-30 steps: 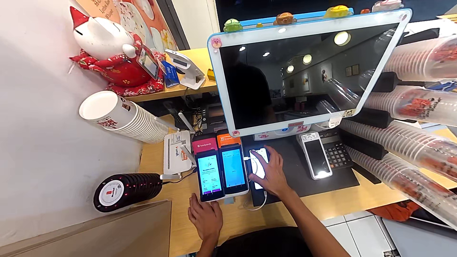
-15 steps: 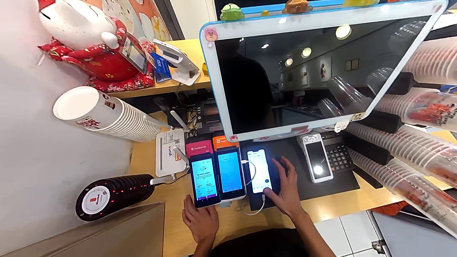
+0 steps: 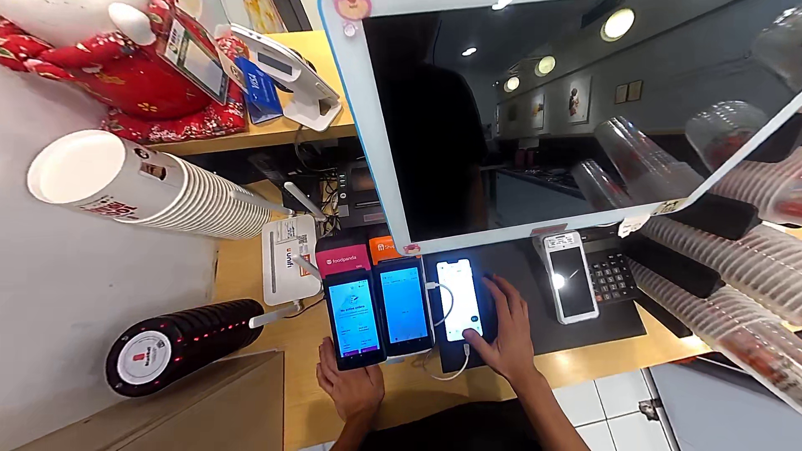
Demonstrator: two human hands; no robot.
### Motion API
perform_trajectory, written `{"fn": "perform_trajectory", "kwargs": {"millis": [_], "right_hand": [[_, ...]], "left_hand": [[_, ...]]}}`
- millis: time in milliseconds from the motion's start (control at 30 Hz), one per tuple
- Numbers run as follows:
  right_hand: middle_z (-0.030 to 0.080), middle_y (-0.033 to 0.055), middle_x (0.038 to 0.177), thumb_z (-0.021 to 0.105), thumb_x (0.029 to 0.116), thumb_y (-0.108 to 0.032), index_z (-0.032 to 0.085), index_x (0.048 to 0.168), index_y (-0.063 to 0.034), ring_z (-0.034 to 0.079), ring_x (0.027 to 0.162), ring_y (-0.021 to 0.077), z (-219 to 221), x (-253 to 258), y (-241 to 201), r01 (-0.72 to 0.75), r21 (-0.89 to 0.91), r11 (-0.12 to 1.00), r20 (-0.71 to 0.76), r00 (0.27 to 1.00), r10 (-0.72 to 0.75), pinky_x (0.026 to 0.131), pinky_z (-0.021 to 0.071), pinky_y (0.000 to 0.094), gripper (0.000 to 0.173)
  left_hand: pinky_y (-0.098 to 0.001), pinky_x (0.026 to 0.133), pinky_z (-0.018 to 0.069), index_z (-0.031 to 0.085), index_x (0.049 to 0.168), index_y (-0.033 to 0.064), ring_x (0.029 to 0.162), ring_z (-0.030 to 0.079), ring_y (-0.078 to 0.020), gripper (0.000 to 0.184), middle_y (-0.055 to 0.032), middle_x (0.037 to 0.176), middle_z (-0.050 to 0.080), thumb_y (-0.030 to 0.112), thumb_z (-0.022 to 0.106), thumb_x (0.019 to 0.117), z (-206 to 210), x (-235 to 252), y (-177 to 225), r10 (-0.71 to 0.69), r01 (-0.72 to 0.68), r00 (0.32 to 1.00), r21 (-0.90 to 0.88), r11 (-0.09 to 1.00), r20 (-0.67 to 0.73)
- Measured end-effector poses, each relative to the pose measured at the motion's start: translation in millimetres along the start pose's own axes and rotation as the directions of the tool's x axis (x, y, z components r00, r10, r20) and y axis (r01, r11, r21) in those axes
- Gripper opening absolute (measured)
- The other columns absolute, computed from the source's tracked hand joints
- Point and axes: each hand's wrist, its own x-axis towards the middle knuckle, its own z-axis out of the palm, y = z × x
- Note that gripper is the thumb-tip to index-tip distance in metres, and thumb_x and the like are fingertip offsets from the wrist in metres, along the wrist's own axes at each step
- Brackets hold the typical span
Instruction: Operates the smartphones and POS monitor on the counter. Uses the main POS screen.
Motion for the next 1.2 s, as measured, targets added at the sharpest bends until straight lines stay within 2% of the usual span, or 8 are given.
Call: {"fn": "perform_trajectory", "kwargs": {"millis": [400, 500, 633, 767, 867, 967, 1133, 1200], "right_hand": [[0.055, 0.0158, 0.148, 0.036, 0.0805, -0.093, 0.059, 0.144, -0.0128, 0.055, 0.130, 0.0326, 1.7, 0.0, -2.5, 0.039, -0.098, 0.994, 0.050, 0.998, -0.035, 0.107, 0.0433, 0.0531, 0.105], [0.054, 0.0172, 0.148, 0.036, 0.0801, -0.093, 0.058, 0.144, -0.0117, 0.054, 0.131, 0.0323, 2.0, 1.2, -2.4, 0.096, -0.102, 0.990, 0.055, 0.994, -0.090, 0.108, 0.0425, 0.0530, 0.106], [0.053, 0.0190, 0.149, 0.036, 0.0804, -0.093, 0.057, 0.146, -0.0161, 0.055, 0.130, 0.0313, 2.7, -1.4, -3.5, 0.190, -0.112, 0.975, 0.075, 0.980, -0.183, 0.107, 0.0434, 0.0515, 0.103], [0.050, 0.0222, 0.151, 0.033, 0.0811, -0.093, 0.057, 0.146, -0.0169, 0.052, 0.134, 0.0350, 4.8, -4.1, -4.8, 0.213, -0.129, 0.969, 0.079, 0.976, -0.204, 0.109, 0.0409, 0.0539, 0.103], [0.049, 0.0228, 0.152, 0.033, 0.0840, -0.090, 0.058, 0.146, -0.0177, 0.050, 0.136, 0.0343, 5.1, -4.3, -3.6, 0.248, -0.126, 0.961, 0.073, 0.968, -0.240, 0.109, 0.0402, 0.0529, 0.099], [0.050, 0.0194, 0.152, 0.032, 0.0881, -0.086, 0.063, 0.140, -0.0233, 0.051, 0.135, 0.0295, 5.4, -7.5, 0.2, 0.315, -0.109, 0.943, 0.061, 0.949, -0.310, 0.109, 0.0380, 0.0492, 0.087], [0.057, 0.0139, 0.144, 0.033, 0.0903, -0.082, 0.069, 0.121, -0.0248, 0.051, 0.135, 0.0253, 5.6, -15.3, 6.1, 0.404, -0.068, 0.912, -0.019, 0.914, -0.406, 0.110, 0.0388, 0.0443, 0.075], [0.057, 0.0136, 0.143, 0.034, 0.0898, -0.082, 0.068, 0.120, -0.0236, 0.051, 0.135, 0.0258, 5.7, -15.6, 6.1, 0.400, -0.063, 0.914, -0.035, 0.915, -0.402, 0.110, 0.0397, 0.0438, 0.075]], "left_hand": [[-0.0625, 0.120, 0.0159, 0.050, 0.146, -0.0019, 0.149, 0.030, -0.0472, 0.076, -0.0314, 0.158, 0.034, 0.049, 0.019, 0.0984, -10.0, 3.5, 7.5, -0.020, 0.020, 0.999, -0.014, 1.000, 0.031], [-0.0632, 0.119, 0.0169, 0.048, 0.148, 0.0016, 0.149, 0.030, -0.0467, 0.079, -0.0309, 0.158, 0.035, 0.055, 0.019, 0.0977, -16.2, 6.2, 10.5, -0.010, 0.012, 0.999, -0.044, 0.999, 0.039], [-0.0656, 0.117, 0.0198, 0.049, 0.150, 0.0055, 0.147, 0.032, -0.0480, 0.075, -0.0319, 0.155, 0.038, 0.053, 0.022, 0.0984, -18.1, 8.1, 10.9, 0.002, -0.001, 1.000, -0.070, 0.998, 0.017], [-0.0655, 0.117, 0.0206, 0.049, 0.150, 0.0088, 0.146, 0.034, -0.0478, 0.070, -0.0320, 0.154, 0.039, 0.051, 0.021, 0.1009, -17.9, 8.8, 9.6, 0.008, -0.009, 1.000, -0.075, 0.997, -0.016], [-0.0650, 0.117, 0.0211, 0.048, 0.150, 0.0094, 0.146, 0.035, -0.0469, 0.072, -0.0302, 0.155, 0.040, 0.052, 0.021, 0.0996, -18.2, 9.5, 10.8, 0.004, -0.005, 1.000, -0.079, 0.997, -0.018], [-0.0642, 0.117, 0.0215, 0.049, 0.150, 0.0093, 0.146, 0.036, -0.0452, 0.070, -0.0290, 0.154, 0.042, 0.050, 0.024, 0.0985, -19.5, 10.7, 11.7, -0.007, 0.004, 1.000, -0.089, 0.996, -0.030], [-0.0639, 0.117, 0.0209, 0.051, 0.149, 0.0110, 0.147, 0.035, -0.0446, 0.068, -0.0283, 0.155, 0.041, 0.048, 0.023, 0.0987, -16.1, 9.0, 9.4, -0.016, 0.014, 1.000, -0.083, 0.996, -0.025], [-0.0634, 0.117, 0.0210, 0.052, 0.147, 0.0104, 0.146, 0.035, -0.0452, 0.067, -0.0287, 0.154, 0.042, 0.046, 0.024, 0.0977, -15.4, 8.7, 9.5, -0.013, 0.011, 0.999, -0.083, 0.997, -0.031]]}}
